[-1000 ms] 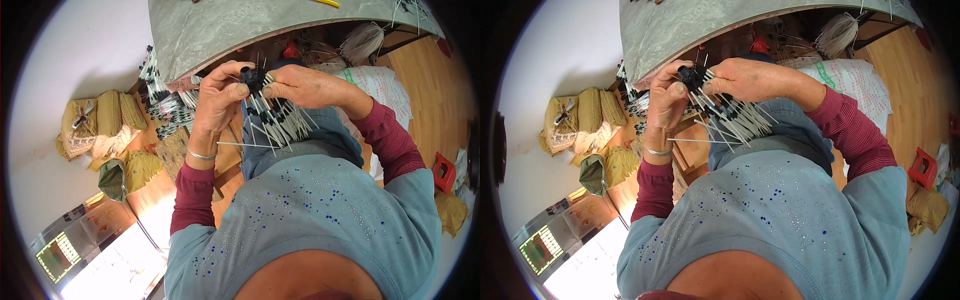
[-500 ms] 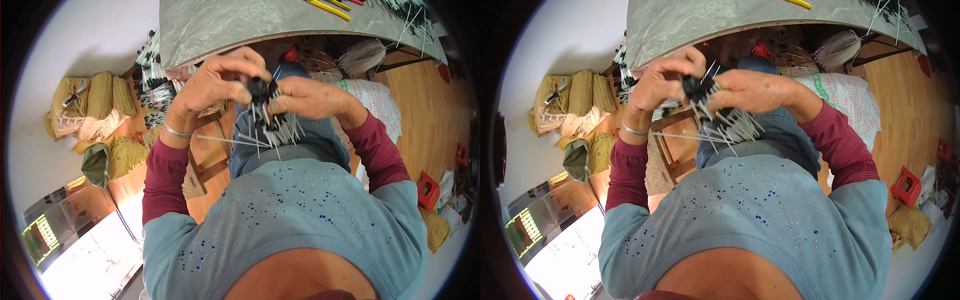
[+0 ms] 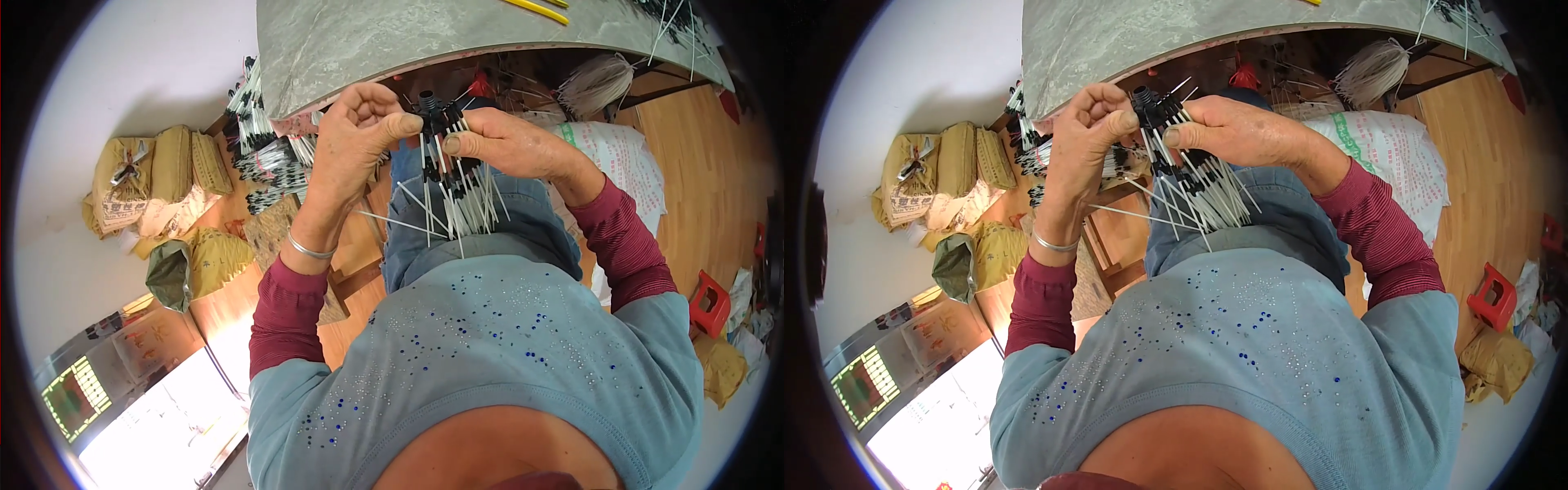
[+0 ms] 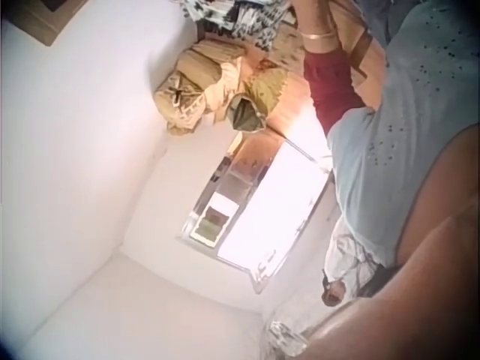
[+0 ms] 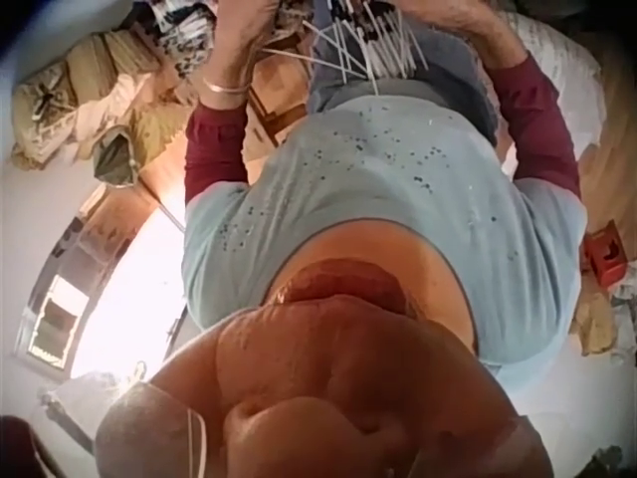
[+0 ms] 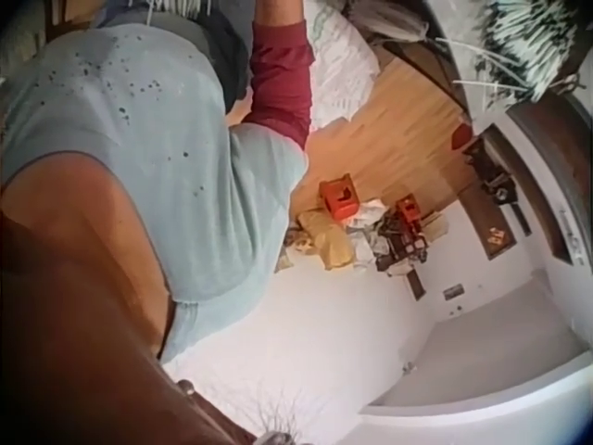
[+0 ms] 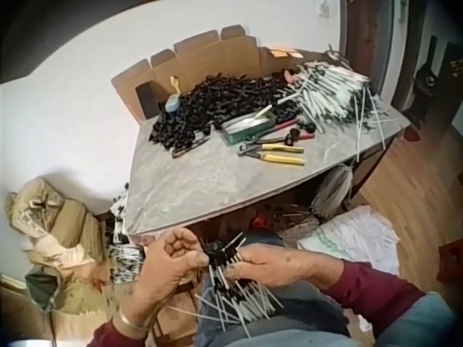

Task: Assembling bundles of wired plastic spikes onto a central metal stem using pliers.

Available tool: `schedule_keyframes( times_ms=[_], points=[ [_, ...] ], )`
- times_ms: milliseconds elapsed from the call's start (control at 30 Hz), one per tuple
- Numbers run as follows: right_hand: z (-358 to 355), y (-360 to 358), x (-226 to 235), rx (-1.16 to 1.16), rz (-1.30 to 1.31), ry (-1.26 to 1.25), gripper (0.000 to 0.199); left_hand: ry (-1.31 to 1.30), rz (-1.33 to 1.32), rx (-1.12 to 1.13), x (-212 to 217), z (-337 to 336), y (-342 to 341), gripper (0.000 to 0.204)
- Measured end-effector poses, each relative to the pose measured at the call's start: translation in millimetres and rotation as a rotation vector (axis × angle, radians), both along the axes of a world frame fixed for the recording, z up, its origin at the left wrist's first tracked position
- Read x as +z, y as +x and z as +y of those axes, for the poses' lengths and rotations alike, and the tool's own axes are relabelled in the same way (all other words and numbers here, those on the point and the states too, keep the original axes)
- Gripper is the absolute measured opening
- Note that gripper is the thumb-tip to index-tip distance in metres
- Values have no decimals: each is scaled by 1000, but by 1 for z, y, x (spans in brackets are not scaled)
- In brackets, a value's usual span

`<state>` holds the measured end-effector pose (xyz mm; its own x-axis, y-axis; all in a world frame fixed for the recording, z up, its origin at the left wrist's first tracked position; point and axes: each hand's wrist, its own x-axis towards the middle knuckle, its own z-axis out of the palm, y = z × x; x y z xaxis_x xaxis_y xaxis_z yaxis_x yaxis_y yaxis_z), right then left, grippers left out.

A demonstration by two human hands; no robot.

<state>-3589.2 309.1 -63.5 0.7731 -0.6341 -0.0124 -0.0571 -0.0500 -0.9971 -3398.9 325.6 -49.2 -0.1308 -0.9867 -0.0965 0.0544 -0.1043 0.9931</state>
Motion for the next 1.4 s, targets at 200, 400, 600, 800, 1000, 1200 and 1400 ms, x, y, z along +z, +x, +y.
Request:
schedule_keyframes(
  times_ms=[200, 400, 600, 800, 1000, 1200, 1400],
  points=[
    [2, 1, -3, -102, 38, -46, 28, 47, -101, -15, 13, 7, -7, 22],
    [7, 10, 1, -181, 52, 34, 27, -89, -264, -6, 15, 11, -12, 22],
    [10, 20, -9, -356, 131, -248, 26, -87, -438, 33, 15, 8, -16, 21],
    [13, 28, -6, -488, 177, -258, 25, -73, -392, 48, 9, -6, -10, 22],
    [14, 28, -6, -577, 187, -314, 21, 4, -276, -4, 12, -9, -4, 21],
    [14, 30, -9, -590, 235, -474, 18, -4, -215, 8, 8, -8, -5, 20],
    [13, 29, -9, -642, 238, -493, 17, -72, -204, 127, 0, 3, -14, 21]
  ],
)
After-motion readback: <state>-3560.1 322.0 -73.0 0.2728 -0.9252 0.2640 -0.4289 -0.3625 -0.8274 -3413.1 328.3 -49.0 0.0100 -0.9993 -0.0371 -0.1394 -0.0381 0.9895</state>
